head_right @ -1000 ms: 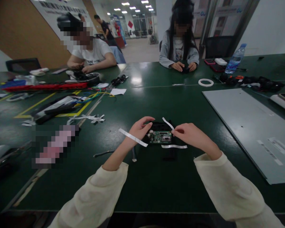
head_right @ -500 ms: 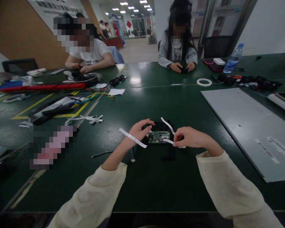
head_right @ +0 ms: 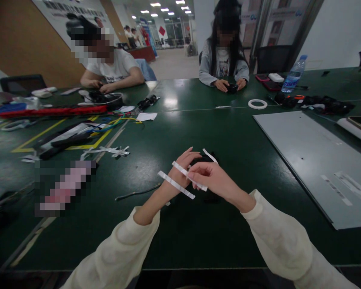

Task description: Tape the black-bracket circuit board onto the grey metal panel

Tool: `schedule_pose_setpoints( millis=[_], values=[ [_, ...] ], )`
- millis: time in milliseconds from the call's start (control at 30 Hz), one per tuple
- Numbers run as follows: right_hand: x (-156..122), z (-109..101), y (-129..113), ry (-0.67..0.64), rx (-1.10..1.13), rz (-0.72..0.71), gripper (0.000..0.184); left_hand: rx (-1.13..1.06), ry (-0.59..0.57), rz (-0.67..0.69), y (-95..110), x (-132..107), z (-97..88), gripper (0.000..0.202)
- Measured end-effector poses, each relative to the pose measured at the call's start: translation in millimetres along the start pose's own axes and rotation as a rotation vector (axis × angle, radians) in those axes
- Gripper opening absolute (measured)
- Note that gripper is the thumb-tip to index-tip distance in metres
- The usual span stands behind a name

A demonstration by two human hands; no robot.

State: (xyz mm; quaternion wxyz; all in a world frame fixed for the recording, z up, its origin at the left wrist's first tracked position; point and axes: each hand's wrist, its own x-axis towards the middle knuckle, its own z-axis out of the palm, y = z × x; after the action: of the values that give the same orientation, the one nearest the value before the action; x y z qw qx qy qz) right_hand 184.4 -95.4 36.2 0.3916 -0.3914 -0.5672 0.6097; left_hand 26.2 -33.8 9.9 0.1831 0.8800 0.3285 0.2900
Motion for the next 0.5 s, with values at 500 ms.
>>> schedule_pose_setpoints(
  millis=[500],
  values=[
    [2,10,10,0.109,-0.245,0.178,0.036,-0.025,-0.098,0.047,10,0,-3.4,0.041]
  ],
)
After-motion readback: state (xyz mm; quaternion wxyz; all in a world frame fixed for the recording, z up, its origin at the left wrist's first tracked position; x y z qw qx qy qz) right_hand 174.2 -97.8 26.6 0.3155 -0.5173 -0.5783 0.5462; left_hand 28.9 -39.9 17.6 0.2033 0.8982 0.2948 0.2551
